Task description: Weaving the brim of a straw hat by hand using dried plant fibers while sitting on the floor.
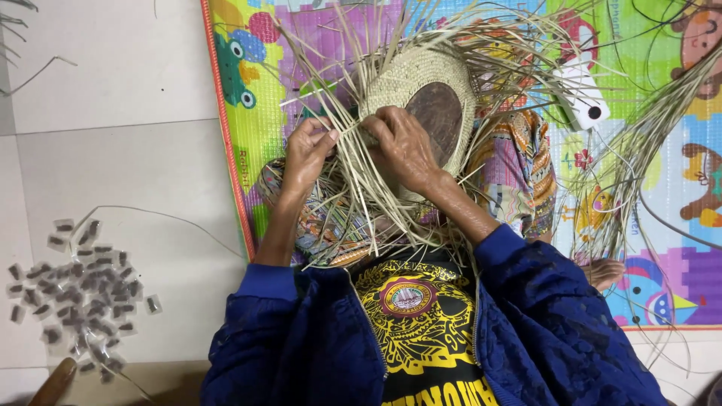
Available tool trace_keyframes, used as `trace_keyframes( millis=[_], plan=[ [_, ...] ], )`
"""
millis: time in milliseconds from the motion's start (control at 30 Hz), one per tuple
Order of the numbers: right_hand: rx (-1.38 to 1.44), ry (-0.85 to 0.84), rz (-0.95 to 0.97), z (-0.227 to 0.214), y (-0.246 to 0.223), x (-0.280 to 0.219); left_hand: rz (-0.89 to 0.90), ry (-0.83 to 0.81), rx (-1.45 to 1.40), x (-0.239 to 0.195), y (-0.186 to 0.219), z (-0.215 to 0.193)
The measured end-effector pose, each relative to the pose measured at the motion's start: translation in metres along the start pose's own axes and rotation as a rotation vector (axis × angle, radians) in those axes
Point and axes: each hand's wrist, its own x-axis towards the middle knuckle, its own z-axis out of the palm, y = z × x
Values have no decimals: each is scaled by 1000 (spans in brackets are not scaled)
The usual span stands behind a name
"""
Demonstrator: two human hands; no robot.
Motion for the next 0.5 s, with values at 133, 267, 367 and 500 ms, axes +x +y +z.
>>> trace_keyframes(
  millis=[133, 267, 367, 500],
  plan=[
    [-41, 8, -125, 0, -2, 11, -8, 17, -5, -1, 11, 5],
    [100, -55, -72, 15, 18, -1, -12, 20, -8, 1, 1, 1],
    [48, -47, -87, -4, -7, 12, -49, 52, -73, 2, 1, 4],
    [15, -31, -174, 7, -23, 30, -14, 49, -70, 1, -5, 4]
  ],
)
